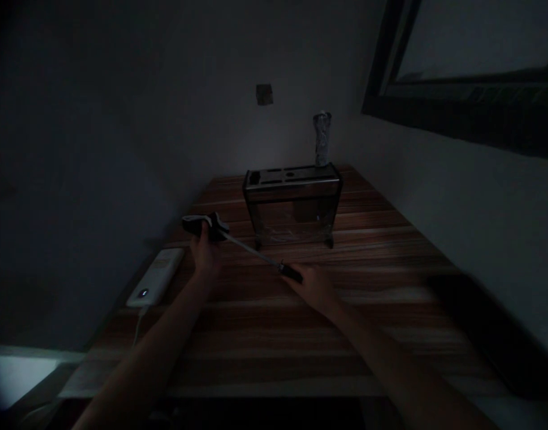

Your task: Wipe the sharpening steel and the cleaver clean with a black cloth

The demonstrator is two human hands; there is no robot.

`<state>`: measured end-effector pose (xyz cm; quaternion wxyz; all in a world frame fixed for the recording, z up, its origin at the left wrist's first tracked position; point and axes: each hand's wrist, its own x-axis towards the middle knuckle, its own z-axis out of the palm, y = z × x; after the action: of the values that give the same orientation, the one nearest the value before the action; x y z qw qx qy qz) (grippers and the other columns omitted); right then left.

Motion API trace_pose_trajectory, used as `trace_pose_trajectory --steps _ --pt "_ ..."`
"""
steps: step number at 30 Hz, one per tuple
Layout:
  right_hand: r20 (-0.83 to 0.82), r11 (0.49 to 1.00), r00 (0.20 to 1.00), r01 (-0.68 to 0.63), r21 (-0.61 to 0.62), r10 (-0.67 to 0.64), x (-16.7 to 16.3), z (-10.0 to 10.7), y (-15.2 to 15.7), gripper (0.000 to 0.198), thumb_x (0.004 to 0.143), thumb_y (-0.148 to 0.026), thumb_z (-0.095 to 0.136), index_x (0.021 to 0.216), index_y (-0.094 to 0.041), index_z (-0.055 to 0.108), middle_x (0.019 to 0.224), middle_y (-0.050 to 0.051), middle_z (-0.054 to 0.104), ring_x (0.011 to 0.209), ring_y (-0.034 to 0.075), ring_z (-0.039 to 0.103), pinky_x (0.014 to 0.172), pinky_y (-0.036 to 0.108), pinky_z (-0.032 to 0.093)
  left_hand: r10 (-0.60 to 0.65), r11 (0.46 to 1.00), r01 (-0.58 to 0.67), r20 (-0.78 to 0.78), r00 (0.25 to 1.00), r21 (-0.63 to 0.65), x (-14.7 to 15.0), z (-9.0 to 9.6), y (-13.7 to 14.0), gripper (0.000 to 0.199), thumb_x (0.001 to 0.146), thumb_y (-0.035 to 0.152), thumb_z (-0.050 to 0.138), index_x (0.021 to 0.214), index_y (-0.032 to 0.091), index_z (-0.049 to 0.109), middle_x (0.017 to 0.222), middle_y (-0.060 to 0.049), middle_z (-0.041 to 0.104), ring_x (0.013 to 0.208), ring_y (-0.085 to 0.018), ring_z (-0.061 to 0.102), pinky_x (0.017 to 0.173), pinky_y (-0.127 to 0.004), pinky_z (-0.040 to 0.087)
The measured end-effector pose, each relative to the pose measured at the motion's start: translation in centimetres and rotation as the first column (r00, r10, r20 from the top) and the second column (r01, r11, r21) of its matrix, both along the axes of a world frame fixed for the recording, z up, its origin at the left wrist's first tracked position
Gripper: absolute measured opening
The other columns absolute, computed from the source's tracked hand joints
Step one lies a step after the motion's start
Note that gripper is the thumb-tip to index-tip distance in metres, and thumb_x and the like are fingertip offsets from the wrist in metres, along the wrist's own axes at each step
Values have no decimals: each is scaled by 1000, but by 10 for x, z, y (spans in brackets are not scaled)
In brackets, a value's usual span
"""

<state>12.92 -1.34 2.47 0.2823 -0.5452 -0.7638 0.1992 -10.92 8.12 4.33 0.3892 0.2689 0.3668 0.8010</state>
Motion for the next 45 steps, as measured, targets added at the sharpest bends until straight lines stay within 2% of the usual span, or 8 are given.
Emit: trace_pose_trajectory --steps 8,17,22,27,31,35,40,45 --pt "-11 1000 1000 2 22 -2 0 0 -2 25 77 -43 50 89 -25 64 80 1 68 69 18 63 59 25 45 78 994 -72 74 994 -87 -20 -12 12 25 70 33 61 90 18 58 88 -1 65 70 -11 62 70 -26 48" --pt "-103 1000 995 -18 18 20 -1 -1 -3 25 77 -40 51 93 -24 63 84 2 68 73 18 63 66 28 47 102 990 -104 -25 994 -96 -9 -16 8 31 68 39 61 92 19 59 89 -1 64 78 -11 60 74 -24 45" --pt "-144 999 989 -3 54 11 -1 2 -4 23 76 -37 53 91 -23 63 85 2 68 75 18 63 67 27 49 -17 994 9 -71 997 -105 4 -14 -2 35 65 42 62 91 19 60 85 -1 64 76 -12 61 68 -22 45" --pt "-173 985 985 29 167 0 2 -3 -2 20 74 -36 55 88 -23 64 82 2 68 75 18 63 69 28 50 -129 981 113 -99 987 -158 17 -17 -10 39 59 43 67 88 18 60 85 -1 65 80 -14 60 69 -21 45" --pt "-186 957 981 100 273 -50 7 -10 3 22 72 -35 57 89 -23 63 81 3 68 72 20 64 65 31 52 -280 942 263 -56 958 -210 26 -21 -17 43 57 45 68 90 19 60 81 0 65 71 -14 62 66 -24 47" --pt "-244 917 965 182 354 -97 13 -7 6 22 71 -33 58 90 -22 61 86 4 68 77 21 64 70 34 52 -410 899 399 -26 912 -179 41 -23 -26 45 61 45 66 97 19 58 93 -4 64 83 -19 61 71 -27 47" --pt "-259 866 940 310 393 -220 30 12 9 26 71 -35 58 93 -22 60 87 5 67 78 22 64 70 36 52 -519 846 499 -76 851 -187 60 -25 -39 49 66 42 63 110 21 52 118 -6 53 110 -23 48 88 -30 39" --pt "-95 775 945 313 548 -314 60 69 11 28 72 -40 56 93 -23 61 88 5 67 80 24 63 71 38 50 -651 752 649 -293 701 -119 65 -19 -48 54 72 38 59 122 25 40 126 -5 46 118 -21 40 99 -32 29"
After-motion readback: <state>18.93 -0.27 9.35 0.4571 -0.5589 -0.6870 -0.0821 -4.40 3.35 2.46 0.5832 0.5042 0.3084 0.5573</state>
